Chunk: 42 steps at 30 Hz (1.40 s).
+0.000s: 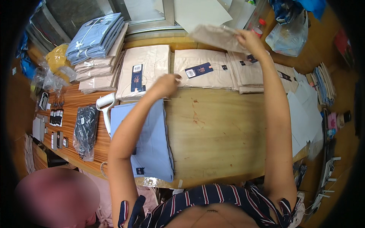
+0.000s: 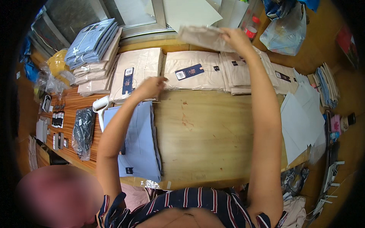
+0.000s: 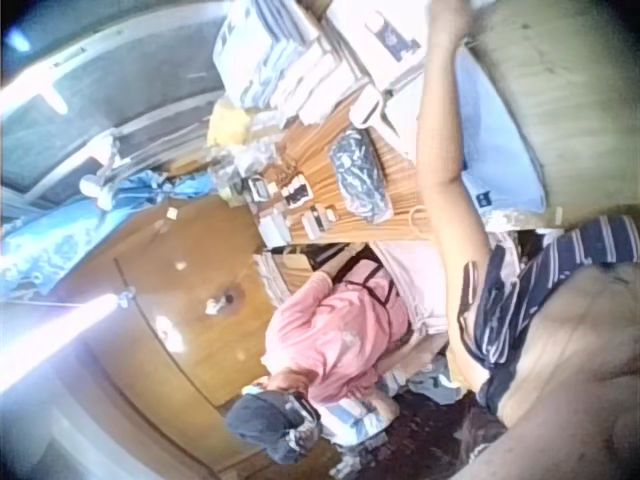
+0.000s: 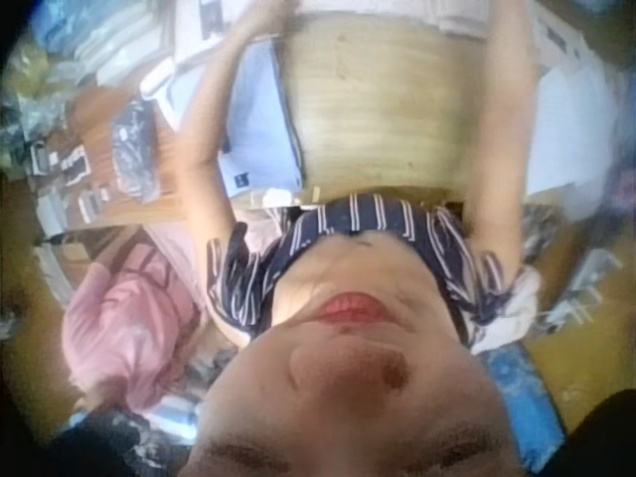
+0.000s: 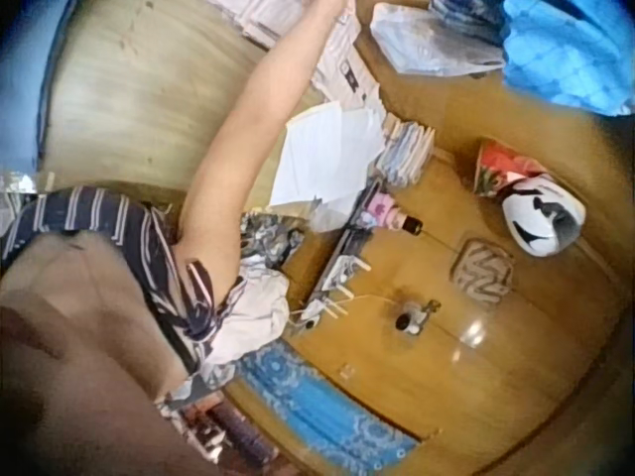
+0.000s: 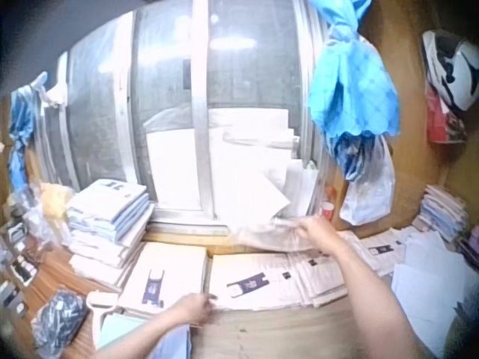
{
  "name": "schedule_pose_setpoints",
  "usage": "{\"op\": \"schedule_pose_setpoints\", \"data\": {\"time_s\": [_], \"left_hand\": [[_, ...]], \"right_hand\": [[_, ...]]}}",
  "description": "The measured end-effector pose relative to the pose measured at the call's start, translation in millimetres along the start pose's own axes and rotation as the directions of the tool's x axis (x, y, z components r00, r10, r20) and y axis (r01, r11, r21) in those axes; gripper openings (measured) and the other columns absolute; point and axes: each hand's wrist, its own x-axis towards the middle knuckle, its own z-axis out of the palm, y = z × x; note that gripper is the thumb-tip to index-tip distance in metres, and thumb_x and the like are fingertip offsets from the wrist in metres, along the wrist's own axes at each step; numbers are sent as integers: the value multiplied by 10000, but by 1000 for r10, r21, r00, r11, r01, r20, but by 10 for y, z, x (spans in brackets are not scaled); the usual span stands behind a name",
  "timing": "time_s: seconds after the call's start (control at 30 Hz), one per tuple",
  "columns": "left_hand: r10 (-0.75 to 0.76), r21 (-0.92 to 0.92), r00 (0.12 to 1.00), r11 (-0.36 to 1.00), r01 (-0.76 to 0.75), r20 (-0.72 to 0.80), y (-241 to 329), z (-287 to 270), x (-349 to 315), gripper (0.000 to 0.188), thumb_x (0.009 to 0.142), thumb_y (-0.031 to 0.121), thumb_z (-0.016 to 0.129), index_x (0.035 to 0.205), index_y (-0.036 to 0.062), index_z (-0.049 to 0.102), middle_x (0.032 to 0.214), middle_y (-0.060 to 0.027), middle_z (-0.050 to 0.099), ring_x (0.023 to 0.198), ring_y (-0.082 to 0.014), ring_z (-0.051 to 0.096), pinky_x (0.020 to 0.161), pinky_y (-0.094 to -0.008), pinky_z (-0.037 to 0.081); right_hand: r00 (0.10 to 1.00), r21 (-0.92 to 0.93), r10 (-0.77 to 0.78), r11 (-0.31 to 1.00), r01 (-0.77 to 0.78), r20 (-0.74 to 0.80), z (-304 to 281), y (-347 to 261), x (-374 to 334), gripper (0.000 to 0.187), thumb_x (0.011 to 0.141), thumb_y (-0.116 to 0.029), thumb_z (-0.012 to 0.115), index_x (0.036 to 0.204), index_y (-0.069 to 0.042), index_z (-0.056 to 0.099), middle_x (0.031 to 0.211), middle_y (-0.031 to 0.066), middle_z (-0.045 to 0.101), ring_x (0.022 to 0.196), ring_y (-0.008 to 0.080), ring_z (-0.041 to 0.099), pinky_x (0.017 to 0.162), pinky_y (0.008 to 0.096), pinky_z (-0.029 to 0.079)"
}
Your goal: The person packs folded shirts into plastic bags and sorts sheets of paper. The person places individual folded shirts into clear plastic sleeves, seals them by hand, and stacks them, then gathers and aligns a stack of white papers.
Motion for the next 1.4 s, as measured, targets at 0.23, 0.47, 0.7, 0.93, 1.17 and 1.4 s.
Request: {"op": "schedule_pose_setpoints", "data": {"time_s": [0.23,0.47,0.7,0.93,1.17,1.4], "left_hand": [[-38,-568,847,725,388,530,363,967,220,396,800,120,448,1162,-28,386,903,-114,577,778,-180,565,679,-288,466],[-240,-869,851,-301,393,468,698,1436,426,373,788,14,345,1160,-14,344,932,-131,528,799,-218,536,705,-380,451],[-149,-785,886,-543,299,440,480,1457,719,254,830,95,301,1015,-39,413,1042,-201,454,950,-311,475,804,-455,408],[-313,-582,801,-812,53,510,467,1164,987,294,865,112,235,1098,-18,359,1141,-223,377,1049,-384,385,861,-556,336],[-411,-675,766,-737,40,494,428,1245,976,325,899,213,250,1082,-19,385,1091,-220,425,1002,-363,436,864,-483,379],[-425,-743,705,-634,216,568,708,1488,752,321,863,327,374,1064,77,361,958,-158,461,860,-264,495,752,-388,429]], "right_hand": [[849,-153,-168,983,105,-501,-476,-555,-190,263,735,-88,494,980,-145,574,860,118,588,718,253,576,615,309,460],[947,-398,-304,886,240,-107,1128,-566,-1002,397,733,-70,423,1127,-105,462,1133,139,462,944,313,502,758,358,439],[973,-141,-139,976,166,184,1481,-601,-1156,433,717,-127,490,1147,-138,441,1204,130,399,1038,333,432,835,390,375],[867,482,469,806,-343,-168,973,-162,-1904,353,727,-116,546,1070,-67,480,1066,110,504,938,256,504,768,339,401],[318,789,723,-579,-206,613,835,606,-2143,767,655,-460,638,1257,-158,272,1272,116,230,1197,227,198,957,446,165],[301,804,768,-595,8,566,1333,1022,-1531,671,665,-303,672,1196,-59,341,1208,128,381,1081,284,385,887,460,308]]}}
